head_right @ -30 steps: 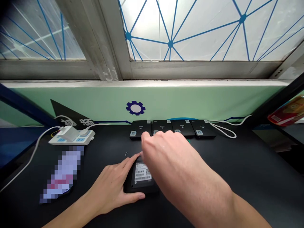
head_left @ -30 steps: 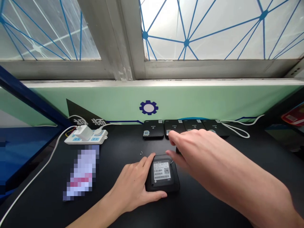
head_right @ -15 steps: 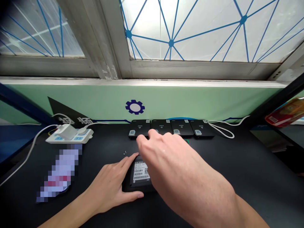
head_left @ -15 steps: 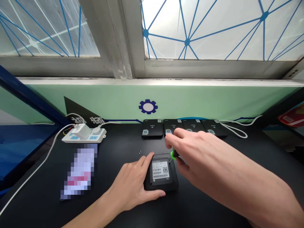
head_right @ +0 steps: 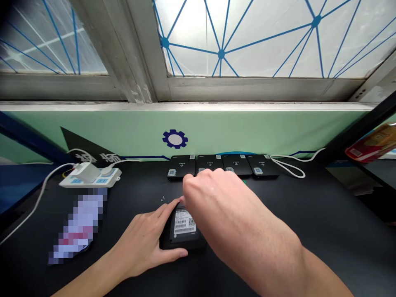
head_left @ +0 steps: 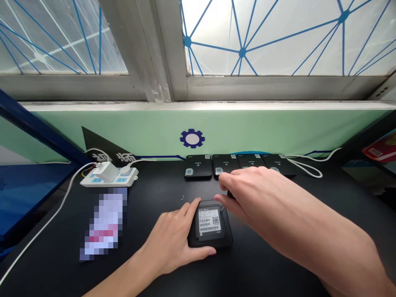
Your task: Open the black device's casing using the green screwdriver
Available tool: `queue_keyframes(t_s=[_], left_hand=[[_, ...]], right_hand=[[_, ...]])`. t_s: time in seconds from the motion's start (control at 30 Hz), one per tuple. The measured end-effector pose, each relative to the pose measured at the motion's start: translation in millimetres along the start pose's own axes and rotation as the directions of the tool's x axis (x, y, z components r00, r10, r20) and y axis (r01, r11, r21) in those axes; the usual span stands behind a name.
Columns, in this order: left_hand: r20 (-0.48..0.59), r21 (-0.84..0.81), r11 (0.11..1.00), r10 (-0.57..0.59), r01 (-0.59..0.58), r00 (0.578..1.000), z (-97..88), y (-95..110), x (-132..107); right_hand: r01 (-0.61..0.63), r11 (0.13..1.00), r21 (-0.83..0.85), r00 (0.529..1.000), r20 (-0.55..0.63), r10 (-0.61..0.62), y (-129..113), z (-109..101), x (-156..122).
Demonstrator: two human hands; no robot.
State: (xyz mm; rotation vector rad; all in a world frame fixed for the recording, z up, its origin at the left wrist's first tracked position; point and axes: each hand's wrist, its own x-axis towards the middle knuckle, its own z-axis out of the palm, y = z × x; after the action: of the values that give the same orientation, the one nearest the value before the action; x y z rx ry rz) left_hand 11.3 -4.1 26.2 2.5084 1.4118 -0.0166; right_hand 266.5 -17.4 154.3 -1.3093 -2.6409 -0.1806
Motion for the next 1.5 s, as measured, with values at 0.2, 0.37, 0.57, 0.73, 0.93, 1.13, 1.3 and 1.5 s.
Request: queue_keyframes(t_s=[0.2,0.37,0.57,0.73,0.93,1.13,1.3,1.5], left_hand=[[-0.002,0.007,1.0,0.003,-0.003,1.0,0.2,-0.2,-0.5],[0.039,0.018,1.0,-0.017,0.016,0.999,-2.0,1.4,-0.7],[0.037,0.008,1.0,-0.007,0.006,0.999,-0.7,0.5,0.0],[0.002,0.038,0.999,0.002,-0.002,1.0,1.6,0.5,-1.5],[-0.035,0.033,0.999,0.025,-0.024,0.999,3.8,-0.8,-2.7],[-0.047,0.048,0.999,0.025,-0.023,0.999,6.0,-2.2,-2.4],[-0.058,0.033,0.999,0.033,-0.031,0.998,7.3,-2.8,-2.0],[-0.116,-0.068,0.997,0.036,-0.044,0.993,9.1,-6.0,-1.1]], right_hand=[[0.006,0.997,0.071,0.999,0.035,-0.008,1.2,0.9,2.3],[-0.019,1.0,0.01,0.999,0.042,0.019,6.2,-1.4,4.0],[0.02,0.999,0.037,0.999,0.044,-0.022,10.6,1.0,4.3],[0.004,0.995,0.098,0.999,0.032,-0.008,12.4,-0.9,2.8],[-0.013,0.989,0.147,0.998,0.065,0.003,14.3,-3.8,3.4],[0.016,0.992,0.126,0.999,0.038,-0.021,12.4,-0.6,2.6],[0.052,0.993,0.11,0.999,-0.001,-0.052,11.5,-1.8,1.7],[0.081,0.989,0.12,0.997,-0.024,-0.079,9.5,-1.6,2.5]])
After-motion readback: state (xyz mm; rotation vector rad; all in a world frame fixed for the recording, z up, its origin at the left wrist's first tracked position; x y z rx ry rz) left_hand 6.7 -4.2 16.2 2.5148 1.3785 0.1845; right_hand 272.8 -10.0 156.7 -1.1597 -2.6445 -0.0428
